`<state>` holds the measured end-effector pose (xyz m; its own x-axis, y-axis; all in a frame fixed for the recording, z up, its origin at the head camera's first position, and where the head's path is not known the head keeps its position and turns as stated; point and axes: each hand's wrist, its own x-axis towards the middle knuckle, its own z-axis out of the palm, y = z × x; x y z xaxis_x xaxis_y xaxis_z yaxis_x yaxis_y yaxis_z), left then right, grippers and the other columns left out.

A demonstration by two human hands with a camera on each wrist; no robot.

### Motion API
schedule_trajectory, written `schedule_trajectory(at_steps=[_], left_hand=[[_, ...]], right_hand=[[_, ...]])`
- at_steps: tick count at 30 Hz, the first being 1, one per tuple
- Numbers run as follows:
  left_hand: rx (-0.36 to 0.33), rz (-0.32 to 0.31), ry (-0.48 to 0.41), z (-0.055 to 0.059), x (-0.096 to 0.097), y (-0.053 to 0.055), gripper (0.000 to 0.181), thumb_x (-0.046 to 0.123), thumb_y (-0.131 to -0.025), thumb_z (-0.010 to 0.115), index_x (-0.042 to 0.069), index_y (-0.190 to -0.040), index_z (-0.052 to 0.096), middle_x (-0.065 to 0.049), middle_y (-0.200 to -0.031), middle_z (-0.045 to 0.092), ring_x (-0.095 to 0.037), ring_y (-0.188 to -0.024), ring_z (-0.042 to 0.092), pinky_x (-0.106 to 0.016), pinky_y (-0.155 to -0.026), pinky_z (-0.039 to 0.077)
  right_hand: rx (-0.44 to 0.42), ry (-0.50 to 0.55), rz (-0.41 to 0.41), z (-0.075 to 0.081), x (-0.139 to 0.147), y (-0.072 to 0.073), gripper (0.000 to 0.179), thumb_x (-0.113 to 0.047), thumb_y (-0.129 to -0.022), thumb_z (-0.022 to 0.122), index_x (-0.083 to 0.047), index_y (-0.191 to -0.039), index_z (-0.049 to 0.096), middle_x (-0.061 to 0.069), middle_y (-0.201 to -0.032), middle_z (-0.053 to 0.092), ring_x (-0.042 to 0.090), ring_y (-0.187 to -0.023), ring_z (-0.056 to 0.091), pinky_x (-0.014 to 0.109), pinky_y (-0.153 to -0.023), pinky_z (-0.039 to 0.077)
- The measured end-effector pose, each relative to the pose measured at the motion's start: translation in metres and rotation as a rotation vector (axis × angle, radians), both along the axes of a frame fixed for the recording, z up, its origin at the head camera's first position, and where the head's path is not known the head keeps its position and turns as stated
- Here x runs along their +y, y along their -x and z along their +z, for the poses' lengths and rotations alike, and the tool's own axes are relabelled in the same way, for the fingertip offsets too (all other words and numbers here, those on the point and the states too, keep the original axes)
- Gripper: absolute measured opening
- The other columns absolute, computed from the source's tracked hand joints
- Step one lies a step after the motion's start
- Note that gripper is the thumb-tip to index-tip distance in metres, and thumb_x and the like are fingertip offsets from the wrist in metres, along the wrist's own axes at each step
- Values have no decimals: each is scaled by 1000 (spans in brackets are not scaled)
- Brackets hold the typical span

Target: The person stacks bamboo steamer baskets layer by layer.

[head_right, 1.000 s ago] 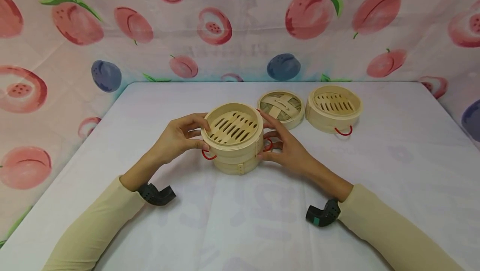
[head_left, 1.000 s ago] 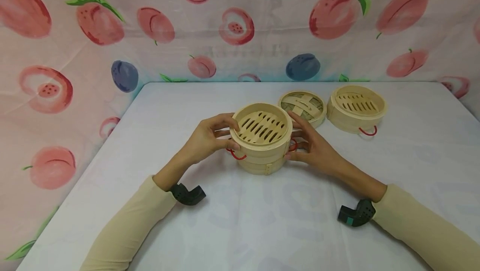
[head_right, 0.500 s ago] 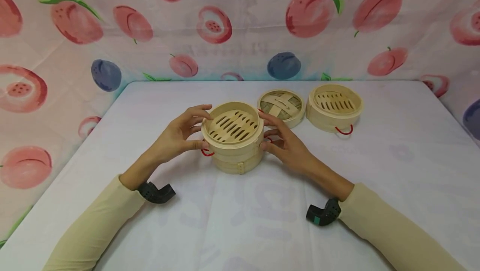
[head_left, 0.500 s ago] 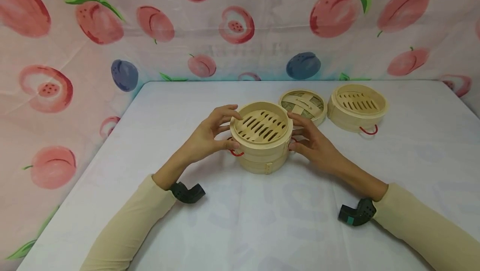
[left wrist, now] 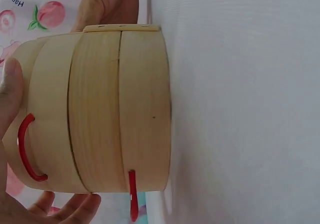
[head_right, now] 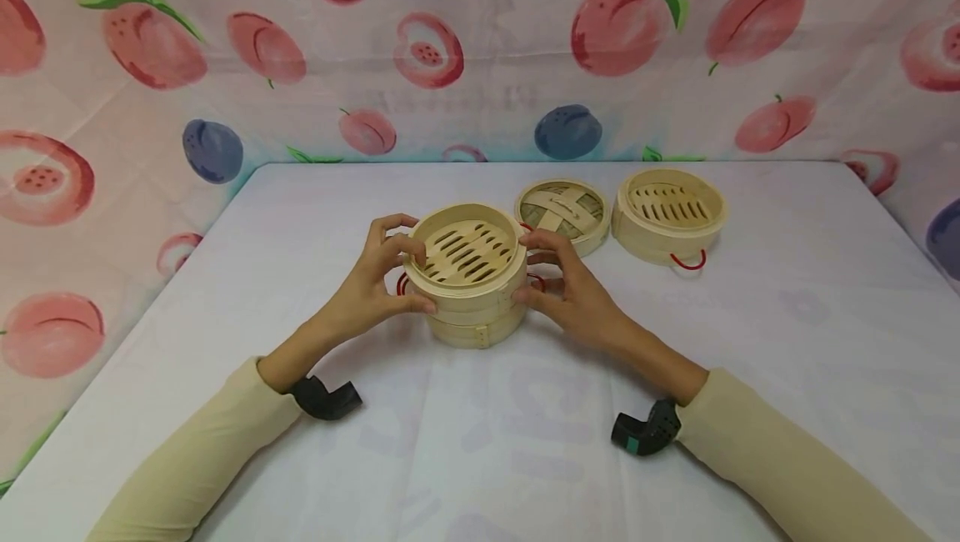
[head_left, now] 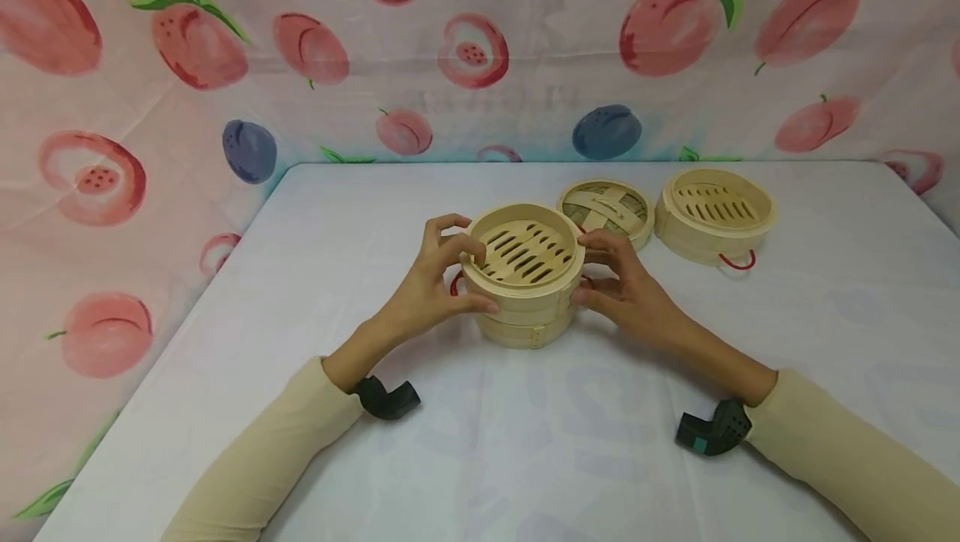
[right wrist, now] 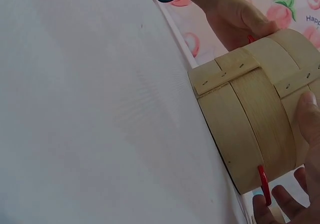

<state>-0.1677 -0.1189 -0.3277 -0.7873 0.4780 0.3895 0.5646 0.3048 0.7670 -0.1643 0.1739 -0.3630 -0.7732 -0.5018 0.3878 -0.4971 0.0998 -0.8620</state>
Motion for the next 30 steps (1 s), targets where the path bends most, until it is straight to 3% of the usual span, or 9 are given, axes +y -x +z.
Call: schedule_trajectory(at_steps=[6, 12, 18, 30], left_hand=[[15, -2, -26, -2, 0, 0, 47, 8, -66, 87, 10, -101, 56, -13, -133, 26, -30, -125, 38, -39, -99, 43], [0, -1, -42, -1, -1, 0, 46, 6, -66, 87, 9, -101, 57, -11, -134, 29, -29, -125, 39, -41, -99, 42], [-30, -18, -75, 0, -4, 2, 45, 3, -66, 87, 8, -100, 58, -8, -136, 33, -25, -127, 39, -37, -101, 41], [-57, -94, -136, -2, -9, 8, 43, -1, -68, 84, 7, -100, 56, -9, -140, 38, -25, -129, 40, -35, -100, 42]], right_hand=[[20, -17, -3, 0, -1, -1, 70, 6, -87, 64, -7, -140, 21, 9, -143, 28, 31, -125, 40, 36, -95, 46], [66, -27, 5, 0, 1, 1, 70, 3, -93, 57, -11, -148, 16, 10, -149, 25, 36, -126, 39, 32, -95, 45], [53, -35, 12, -1, 1, 1, 70, 4, -94, 56, -15, -151, 19, 8, -149, 26, 32, -125, 41, 31, -95, 45], [60, -57, 11, -2, 3, 2, 74, 4, -91, 60, -14, -150, 19, 3, -153, 20, 30, -128, 38, 51, -96, 42]])
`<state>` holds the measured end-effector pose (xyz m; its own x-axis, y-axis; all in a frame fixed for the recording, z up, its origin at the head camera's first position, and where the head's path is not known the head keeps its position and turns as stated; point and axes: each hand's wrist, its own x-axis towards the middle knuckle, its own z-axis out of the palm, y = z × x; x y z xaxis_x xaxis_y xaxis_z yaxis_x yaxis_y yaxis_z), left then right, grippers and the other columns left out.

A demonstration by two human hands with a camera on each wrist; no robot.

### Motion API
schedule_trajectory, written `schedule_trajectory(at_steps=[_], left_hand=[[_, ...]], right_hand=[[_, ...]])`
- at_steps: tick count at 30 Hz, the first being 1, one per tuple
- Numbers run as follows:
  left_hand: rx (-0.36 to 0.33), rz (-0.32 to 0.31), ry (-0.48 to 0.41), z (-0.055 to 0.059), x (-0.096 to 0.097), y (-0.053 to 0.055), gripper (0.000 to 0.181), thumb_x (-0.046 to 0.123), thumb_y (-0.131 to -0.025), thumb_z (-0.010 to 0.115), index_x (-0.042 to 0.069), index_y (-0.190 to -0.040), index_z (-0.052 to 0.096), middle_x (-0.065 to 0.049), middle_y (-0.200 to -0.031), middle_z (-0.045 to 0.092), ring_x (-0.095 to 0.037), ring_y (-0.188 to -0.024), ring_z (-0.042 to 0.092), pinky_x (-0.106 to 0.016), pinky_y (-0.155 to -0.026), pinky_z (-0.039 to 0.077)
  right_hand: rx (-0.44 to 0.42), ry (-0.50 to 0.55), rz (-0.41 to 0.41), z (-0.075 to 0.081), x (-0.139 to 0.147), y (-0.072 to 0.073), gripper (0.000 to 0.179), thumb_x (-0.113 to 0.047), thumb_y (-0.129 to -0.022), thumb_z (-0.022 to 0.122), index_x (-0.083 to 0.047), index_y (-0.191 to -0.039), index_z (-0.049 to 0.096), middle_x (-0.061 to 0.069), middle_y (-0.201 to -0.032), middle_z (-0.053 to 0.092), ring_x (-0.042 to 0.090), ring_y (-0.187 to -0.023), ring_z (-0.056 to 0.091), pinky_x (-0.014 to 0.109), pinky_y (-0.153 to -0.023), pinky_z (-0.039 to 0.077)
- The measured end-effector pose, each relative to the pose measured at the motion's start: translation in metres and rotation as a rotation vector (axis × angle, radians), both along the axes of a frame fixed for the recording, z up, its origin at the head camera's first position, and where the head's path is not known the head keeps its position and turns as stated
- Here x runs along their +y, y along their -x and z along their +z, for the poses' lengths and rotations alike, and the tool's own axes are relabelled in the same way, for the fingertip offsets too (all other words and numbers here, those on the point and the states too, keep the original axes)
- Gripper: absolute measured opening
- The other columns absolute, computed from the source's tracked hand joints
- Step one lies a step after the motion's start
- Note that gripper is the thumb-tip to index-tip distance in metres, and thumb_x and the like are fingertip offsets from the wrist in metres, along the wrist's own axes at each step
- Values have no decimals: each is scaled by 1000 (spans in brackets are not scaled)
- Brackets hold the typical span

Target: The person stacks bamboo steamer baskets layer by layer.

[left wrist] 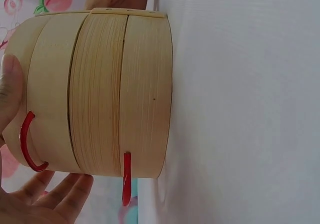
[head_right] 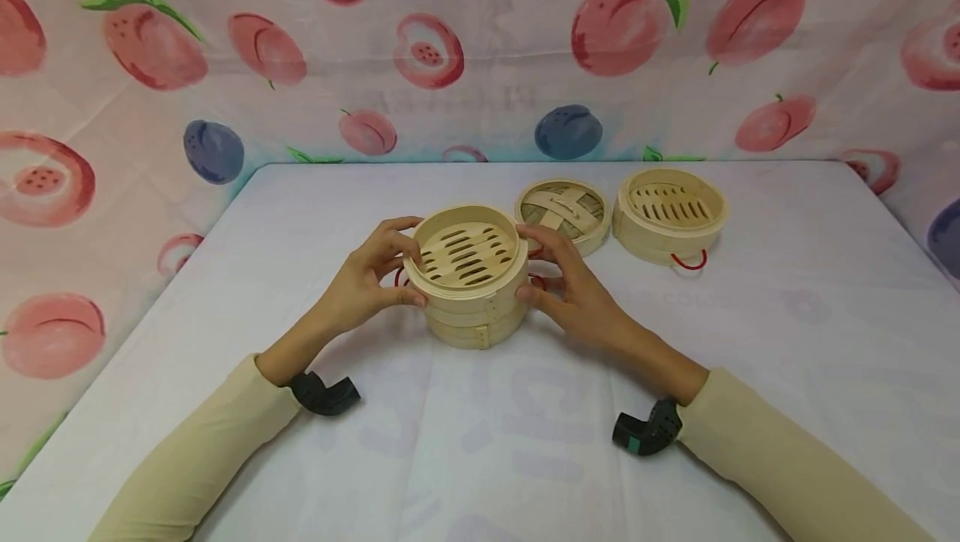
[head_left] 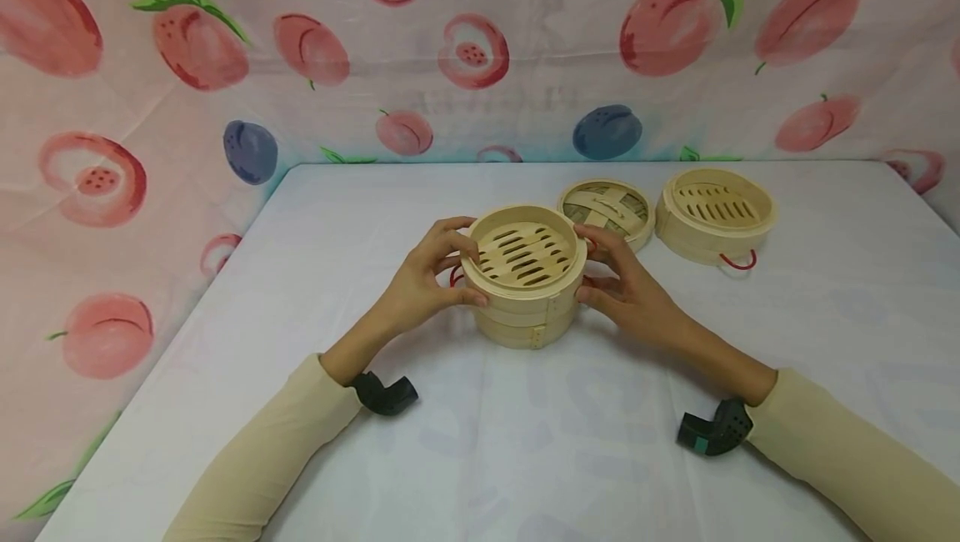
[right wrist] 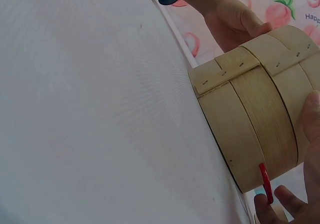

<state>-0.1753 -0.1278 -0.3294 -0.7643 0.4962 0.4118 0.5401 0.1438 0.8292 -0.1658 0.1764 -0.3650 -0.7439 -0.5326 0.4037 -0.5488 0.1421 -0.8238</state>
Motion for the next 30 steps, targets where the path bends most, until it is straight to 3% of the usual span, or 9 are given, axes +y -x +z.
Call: schedule_trajectory(at_steps=[11, 26, 30], left_hand=[[-27, -34, -27, -1, -2, 2, 47, 0, -70, 82, 7, -107, 54, -9, -141, 41, -24, -132, 39, -37, -103, 40], [-64, -59, -106, -5, -6, 3, 48, -11, -71, 77, 1, -111, 52, -14, -143, 41, -25, -130, 41, -43, -102, 39], [-66, -72, -132, -6, -6, 3, 48, -4, -71, 78, 0, -111, 51, -16, -143, 40, -27, -131, 41, -44, -104, 37]], right_hand=[[32, 31, 5, -1, 0, 1, 75, 2, -89, 63, -11, -149, 21, 8, -146, 24, 21, -120, 44, 31, -95, 46], [38, -7, -58, 2, -5, -4, 80, 2, -86, 68, -15, -149, 23, 5, -143, 23, 20, -118, 45, 42, -91, 48], [34, -9, -79, 3, -6, -6, 83, 7, -83, 68, -14, -149, 24, 6, -141, 24, 21, -115, 45, 46, -90, 48]])
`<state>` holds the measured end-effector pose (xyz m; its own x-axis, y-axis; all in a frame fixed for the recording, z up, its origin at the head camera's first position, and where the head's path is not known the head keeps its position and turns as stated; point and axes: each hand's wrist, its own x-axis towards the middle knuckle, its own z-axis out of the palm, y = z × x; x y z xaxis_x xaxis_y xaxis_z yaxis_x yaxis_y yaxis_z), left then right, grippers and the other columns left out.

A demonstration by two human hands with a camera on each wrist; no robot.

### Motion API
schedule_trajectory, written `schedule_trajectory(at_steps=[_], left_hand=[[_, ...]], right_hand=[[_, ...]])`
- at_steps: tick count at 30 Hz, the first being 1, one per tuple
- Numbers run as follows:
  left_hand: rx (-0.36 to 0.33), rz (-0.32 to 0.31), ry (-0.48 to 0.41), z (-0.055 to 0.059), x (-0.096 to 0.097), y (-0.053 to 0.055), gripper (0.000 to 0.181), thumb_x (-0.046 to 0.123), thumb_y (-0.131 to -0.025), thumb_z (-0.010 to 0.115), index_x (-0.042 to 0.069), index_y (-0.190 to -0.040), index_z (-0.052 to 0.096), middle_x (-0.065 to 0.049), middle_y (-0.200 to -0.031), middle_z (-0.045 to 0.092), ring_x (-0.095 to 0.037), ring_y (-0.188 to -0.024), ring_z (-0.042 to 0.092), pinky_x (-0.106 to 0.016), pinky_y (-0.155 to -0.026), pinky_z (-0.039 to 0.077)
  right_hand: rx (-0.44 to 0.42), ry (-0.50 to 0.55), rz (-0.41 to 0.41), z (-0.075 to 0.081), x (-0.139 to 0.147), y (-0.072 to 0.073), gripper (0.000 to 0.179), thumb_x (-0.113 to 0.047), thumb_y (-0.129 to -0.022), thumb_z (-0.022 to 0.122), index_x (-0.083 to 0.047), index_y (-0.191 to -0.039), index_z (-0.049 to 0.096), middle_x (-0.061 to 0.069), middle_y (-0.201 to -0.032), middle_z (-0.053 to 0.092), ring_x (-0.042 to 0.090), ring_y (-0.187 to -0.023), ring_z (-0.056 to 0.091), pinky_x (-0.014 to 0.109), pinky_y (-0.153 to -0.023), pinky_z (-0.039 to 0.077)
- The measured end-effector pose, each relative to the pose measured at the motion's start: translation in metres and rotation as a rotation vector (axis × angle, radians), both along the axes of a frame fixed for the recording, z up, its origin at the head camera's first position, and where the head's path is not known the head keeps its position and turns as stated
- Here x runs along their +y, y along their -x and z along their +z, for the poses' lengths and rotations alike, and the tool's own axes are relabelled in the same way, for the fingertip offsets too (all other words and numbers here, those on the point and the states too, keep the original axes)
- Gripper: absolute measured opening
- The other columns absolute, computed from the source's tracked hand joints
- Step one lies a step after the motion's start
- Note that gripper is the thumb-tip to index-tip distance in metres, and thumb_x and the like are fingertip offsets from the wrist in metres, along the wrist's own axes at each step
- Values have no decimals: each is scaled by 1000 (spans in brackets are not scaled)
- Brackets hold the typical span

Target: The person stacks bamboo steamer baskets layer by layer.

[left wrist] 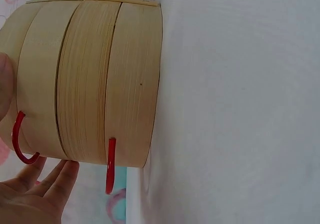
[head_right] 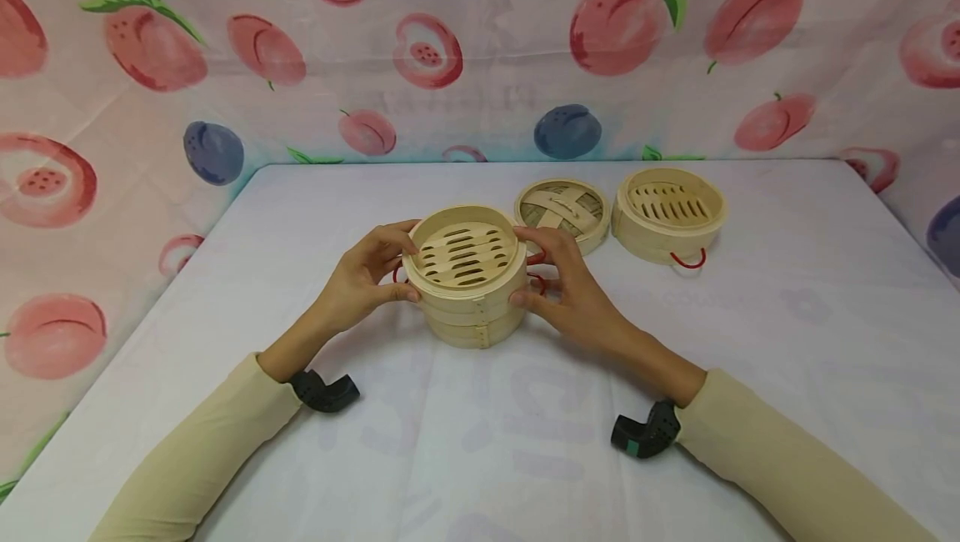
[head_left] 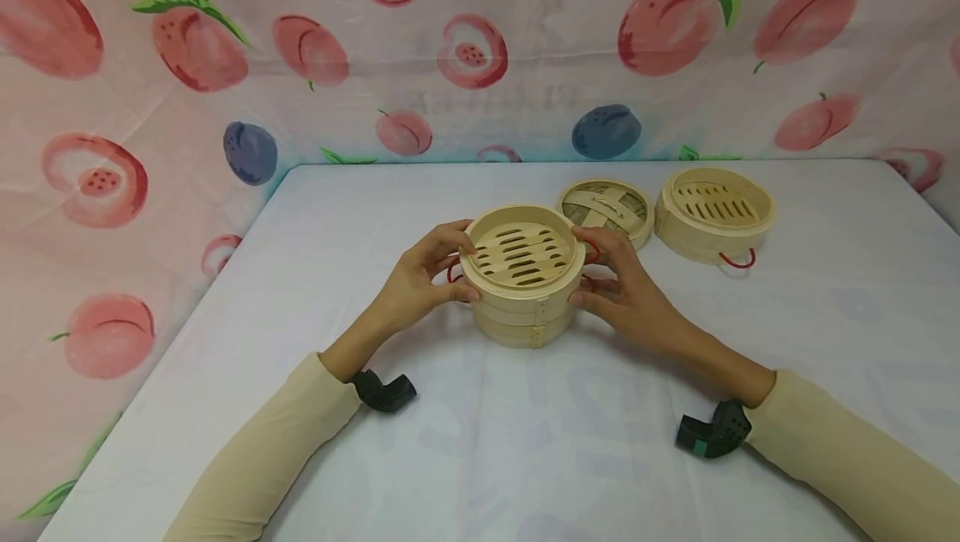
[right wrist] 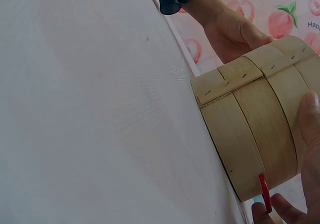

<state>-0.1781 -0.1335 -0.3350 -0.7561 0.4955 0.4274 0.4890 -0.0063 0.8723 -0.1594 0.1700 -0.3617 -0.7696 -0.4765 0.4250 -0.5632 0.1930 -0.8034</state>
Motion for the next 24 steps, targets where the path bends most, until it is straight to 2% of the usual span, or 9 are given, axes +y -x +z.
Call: schedule_trajectory(at_steps=[6, 12, 22, 24], left_hand=[[-6, -16, -23, -1, 0, 0, 52, 18, -71, 78, 1, -111, 51, -15, -143, 41, -26, -131, 41, -42, -106, 35], [-14, -23, -38, -2, 0, 0, 54, 24, -70, 78, 2, -111, 52, -14, -143, 41, -27, -131, 41, -40, -106, 35], [-5, -21, -99, -11, 0, 2, 62, 30, -71, 79, -2, -115, 48, -18, -144, 39, -31, -131, 42, -41, -106, 35], [-8, -31, -133, -15, 0, 3, 60, 29, -71, 80, 4, -117, 50, -20, -145, 37, -33, -130, 42, -42, -106, 34]], right_hand=[[5, 3, -12, 16, -6, -11, 78, 11, -82, 67, -4, -145, 25, 15, -137, 24, 24, -111, 45, 54, -87, 47], [-4, -12, -25, 28, -10, -19, 75, 11, -83, 66, -4, -144, 25, 14, -136, 25, 22, -111, 44, 54, -87, 47], [4, -14, -19, 25, -9, -18, 76, 12, -82, 67, 1, -143, 24, 20, -136, 23, 29, -112, 41, 58, -87, 45], [-3, -9, -17, 17, -7, -12, 79, 12, -81, 68, -4, -145, 24, 15, -139, 22, 27, -113, 41, 56, -88, 46]])
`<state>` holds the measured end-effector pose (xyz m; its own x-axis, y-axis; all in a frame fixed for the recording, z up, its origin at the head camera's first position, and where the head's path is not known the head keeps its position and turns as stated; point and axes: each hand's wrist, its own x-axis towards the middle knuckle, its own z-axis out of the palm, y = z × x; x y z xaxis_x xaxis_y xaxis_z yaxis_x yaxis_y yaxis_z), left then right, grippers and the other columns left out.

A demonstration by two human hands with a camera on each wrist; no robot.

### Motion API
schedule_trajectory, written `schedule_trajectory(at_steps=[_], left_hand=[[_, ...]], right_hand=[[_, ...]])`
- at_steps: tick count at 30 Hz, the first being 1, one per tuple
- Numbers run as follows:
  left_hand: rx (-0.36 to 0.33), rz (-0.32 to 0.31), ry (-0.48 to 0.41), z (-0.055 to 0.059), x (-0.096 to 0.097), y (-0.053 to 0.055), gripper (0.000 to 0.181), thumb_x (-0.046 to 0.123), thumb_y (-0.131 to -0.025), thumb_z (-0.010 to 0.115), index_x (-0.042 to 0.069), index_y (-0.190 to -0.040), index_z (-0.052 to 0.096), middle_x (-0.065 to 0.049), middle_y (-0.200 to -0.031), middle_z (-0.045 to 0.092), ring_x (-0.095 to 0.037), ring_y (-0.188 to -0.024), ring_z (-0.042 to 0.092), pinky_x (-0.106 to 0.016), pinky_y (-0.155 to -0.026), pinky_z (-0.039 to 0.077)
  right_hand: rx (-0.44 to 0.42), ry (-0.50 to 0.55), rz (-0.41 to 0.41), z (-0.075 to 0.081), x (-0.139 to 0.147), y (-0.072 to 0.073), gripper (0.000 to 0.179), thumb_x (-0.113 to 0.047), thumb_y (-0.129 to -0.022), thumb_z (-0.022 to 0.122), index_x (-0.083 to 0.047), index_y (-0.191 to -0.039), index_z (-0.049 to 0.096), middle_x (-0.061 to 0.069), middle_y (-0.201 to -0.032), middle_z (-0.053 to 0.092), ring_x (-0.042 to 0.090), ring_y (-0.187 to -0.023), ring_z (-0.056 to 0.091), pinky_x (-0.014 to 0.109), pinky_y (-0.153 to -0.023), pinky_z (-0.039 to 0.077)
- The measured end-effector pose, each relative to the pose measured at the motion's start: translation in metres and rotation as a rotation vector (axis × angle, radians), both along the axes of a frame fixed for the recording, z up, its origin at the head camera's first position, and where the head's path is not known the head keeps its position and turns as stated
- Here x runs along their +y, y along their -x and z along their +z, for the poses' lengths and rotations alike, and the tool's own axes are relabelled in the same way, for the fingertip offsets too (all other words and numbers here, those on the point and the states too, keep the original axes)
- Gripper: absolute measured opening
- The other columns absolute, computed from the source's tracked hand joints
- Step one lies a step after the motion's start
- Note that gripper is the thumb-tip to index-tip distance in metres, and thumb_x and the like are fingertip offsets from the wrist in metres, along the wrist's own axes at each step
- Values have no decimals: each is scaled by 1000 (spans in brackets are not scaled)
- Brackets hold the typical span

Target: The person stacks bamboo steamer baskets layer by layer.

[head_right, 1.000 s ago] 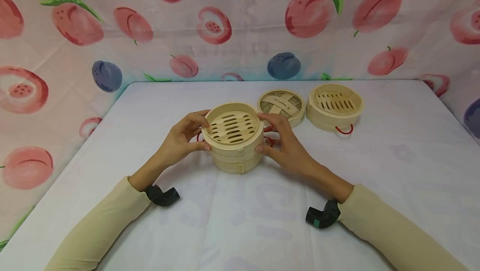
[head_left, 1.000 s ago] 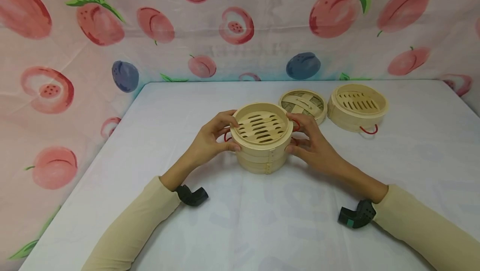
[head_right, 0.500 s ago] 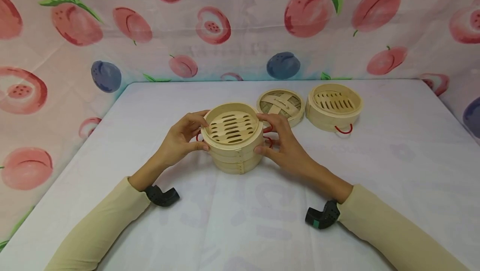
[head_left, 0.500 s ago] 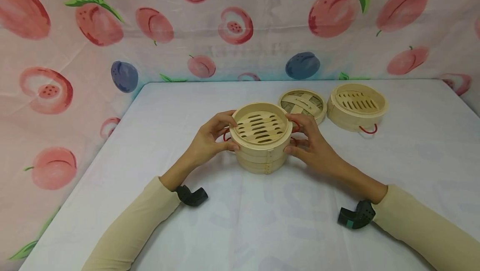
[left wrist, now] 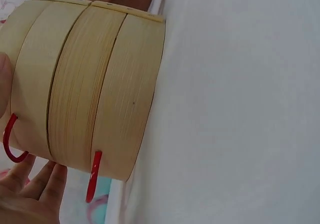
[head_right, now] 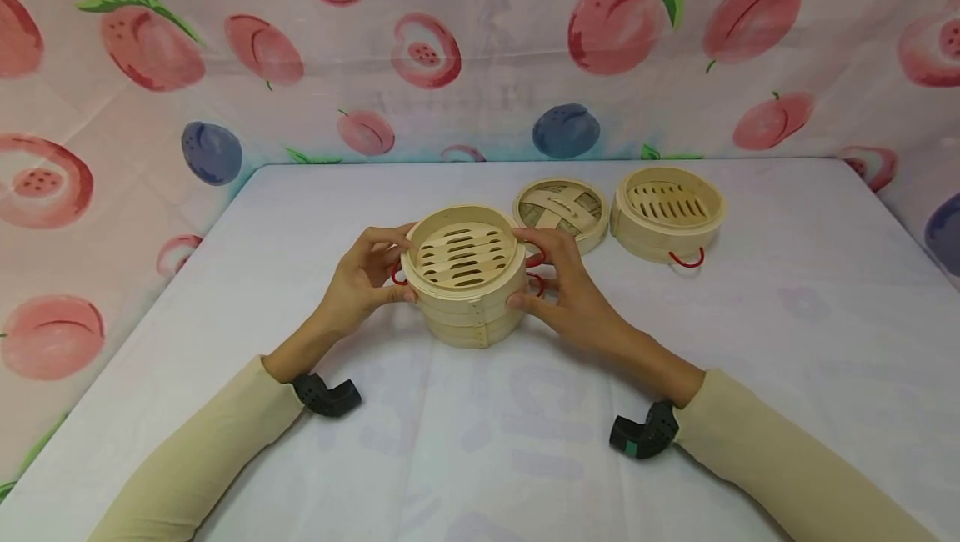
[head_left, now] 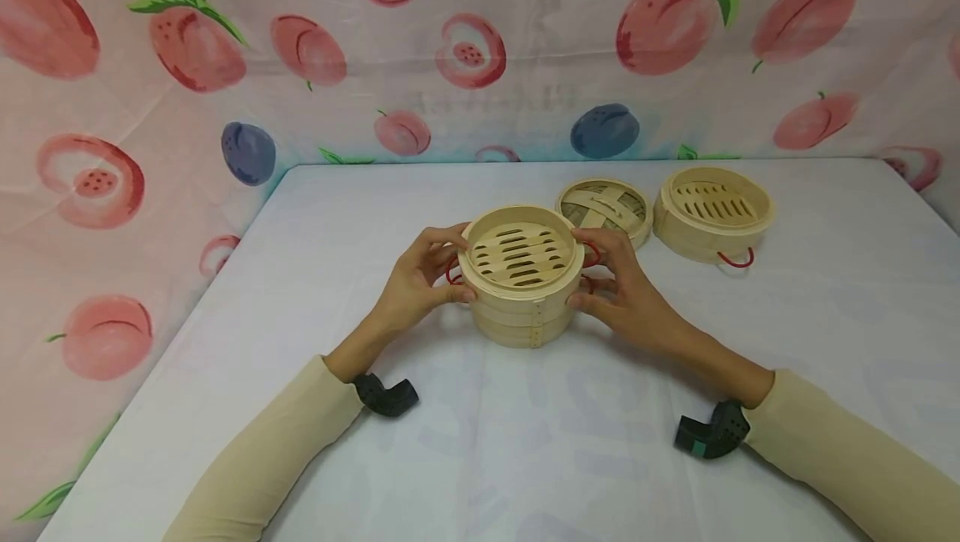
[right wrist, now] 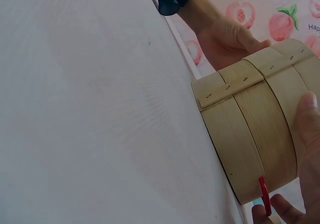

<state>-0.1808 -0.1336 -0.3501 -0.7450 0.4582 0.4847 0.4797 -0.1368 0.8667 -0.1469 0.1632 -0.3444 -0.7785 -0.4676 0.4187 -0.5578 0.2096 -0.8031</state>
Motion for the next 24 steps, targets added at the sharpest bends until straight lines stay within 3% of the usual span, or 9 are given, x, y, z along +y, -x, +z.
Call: schedule_trajectory(at_steps=[5, 9, 14, 20, 24], left_hand=[[17, -42, -85, -10, 3, 2, 59, 25, -71, 83, 24, -121, 51, -23, -146, 32, -34, -137, 30, -45, -108, 31], [4, -46, -122, -13, 6, 1, 61, 22, -70, 84, 23, -120, 49, -24, -145, 33, -33, -140, 25, -46, -109, 28], [-40, -34, -141, -15, 8, -1, 59, 20, -69, 85, 22, -115, 48, -22, -147, 31, -31, -140, 25, -45, -111, 26], [-91, -35, -157, -14, 8, -3, 60, 17, -68, 85, 21, -115, 49, -21, -149, 29, -31, -139, 27, -51, -110, 25], [-109, -31, -159, -14, 8, -4, 60, 18, -68, 85, 23, -115, 49, -20, -149, 30, -33, -137, 30, -53, -109, 25]], right_hand=[[-1, 8, 2, -6, 1, 3, 81, 12, -81, 69, -8, -145, 23, 12, -140, 21, 28, -114, 41, 55, -88, 46], [10, 0, 1, 8, -4, -6, 77, 13, -81, 67, 0, -142, 23, 20, -137, 21, 34, -114, 42, 60, -86, 44], [14, -11, -3, 10, -4, -7, 76, 15, -80, 67, 2, -141, 22, 22, -135, 21, 35, -114, 42, 60, -86, 45], [24, -4, -6, -2, 0, 1, 79, 12, -81, 69, -4, -144, 23, 17, -137, 22, 31, -115, 41, 58, -87, 45], [18, -2, -1, -15, 6, 10, 75, 6, -87, 65, -11, -146, 22, 10, -142, 21, 29, -120, 40, 57, -92, 43]])
